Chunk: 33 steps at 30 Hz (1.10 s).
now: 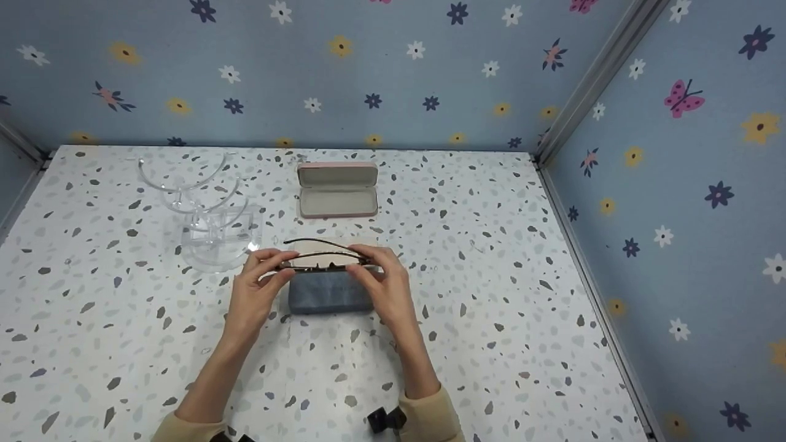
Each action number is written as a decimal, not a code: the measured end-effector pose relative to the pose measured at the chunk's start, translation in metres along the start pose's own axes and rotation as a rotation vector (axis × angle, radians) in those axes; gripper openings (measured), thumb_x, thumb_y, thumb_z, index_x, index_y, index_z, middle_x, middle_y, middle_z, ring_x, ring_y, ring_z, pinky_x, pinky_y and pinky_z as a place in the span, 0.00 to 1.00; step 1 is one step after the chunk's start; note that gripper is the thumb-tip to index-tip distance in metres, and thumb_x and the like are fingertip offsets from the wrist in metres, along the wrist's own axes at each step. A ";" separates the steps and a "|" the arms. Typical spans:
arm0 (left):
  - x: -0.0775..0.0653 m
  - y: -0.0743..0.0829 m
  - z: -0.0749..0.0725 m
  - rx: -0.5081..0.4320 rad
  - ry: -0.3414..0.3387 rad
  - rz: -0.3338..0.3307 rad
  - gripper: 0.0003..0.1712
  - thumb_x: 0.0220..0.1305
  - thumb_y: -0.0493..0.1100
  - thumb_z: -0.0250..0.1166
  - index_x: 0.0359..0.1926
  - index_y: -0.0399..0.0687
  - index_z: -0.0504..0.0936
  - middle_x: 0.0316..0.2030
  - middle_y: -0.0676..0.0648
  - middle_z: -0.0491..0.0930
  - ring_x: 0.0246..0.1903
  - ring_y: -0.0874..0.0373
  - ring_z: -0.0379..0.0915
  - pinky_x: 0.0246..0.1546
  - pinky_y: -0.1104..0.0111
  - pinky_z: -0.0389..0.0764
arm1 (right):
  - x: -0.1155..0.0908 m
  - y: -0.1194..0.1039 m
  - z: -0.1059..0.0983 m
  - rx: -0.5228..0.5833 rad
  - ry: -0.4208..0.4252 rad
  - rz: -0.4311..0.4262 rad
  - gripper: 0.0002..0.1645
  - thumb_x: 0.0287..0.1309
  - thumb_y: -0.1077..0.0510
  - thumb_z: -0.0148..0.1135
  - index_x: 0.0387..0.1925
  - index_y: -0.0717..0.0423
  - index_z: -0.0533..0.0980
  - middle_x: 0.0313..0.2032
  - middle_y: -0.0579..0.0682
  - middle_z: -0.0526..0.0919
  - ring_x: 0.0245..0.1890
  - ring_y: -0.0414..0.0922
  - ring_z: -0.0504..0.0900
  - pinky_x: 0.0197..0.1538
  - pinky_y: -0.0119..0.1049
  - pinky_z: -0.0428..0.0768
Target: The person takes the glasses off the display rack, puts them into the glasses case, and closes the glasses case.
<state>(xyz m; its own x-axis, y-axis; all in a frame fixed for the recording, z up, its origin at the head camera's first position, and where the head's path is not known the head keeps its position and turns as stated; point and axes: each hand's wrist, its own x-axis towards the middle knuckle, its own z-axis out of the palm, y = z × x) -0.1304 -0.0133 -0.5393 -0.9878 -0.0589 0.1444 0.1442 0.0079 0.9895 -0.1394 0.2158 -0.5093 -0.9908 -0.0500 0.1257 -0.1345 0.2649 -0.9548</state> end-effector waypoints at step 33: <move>0.001 0.003 -0.004 0.046 0.099 -0.091 0.11 0.67 0.43 0.70 0.48 0.48 0.90 0.51 0.47 0.75 0.41 0.59 0.78 0.43 0.76 0.83 | 0.002 0.002 -0.004 -0.030 0.040 -0.022 0.10 0.65 0.58 0.68 0.47 0.55 0.87 0.47 0.54 0.87 0.47 0.39 0.82 0.50 0.29 0.81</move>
<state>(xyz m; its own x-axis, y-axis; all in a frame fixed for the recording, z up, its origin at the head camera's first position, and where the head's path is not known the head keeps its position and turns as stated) -0.1311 -0.0169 -0.5357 -0.9856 -0.1600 0.0555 0.0492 0.0431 0.9979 -0.1415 0.2199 -0.5100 -0.9874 -0.0173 0.1575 -0.1556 0.2934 -0.9432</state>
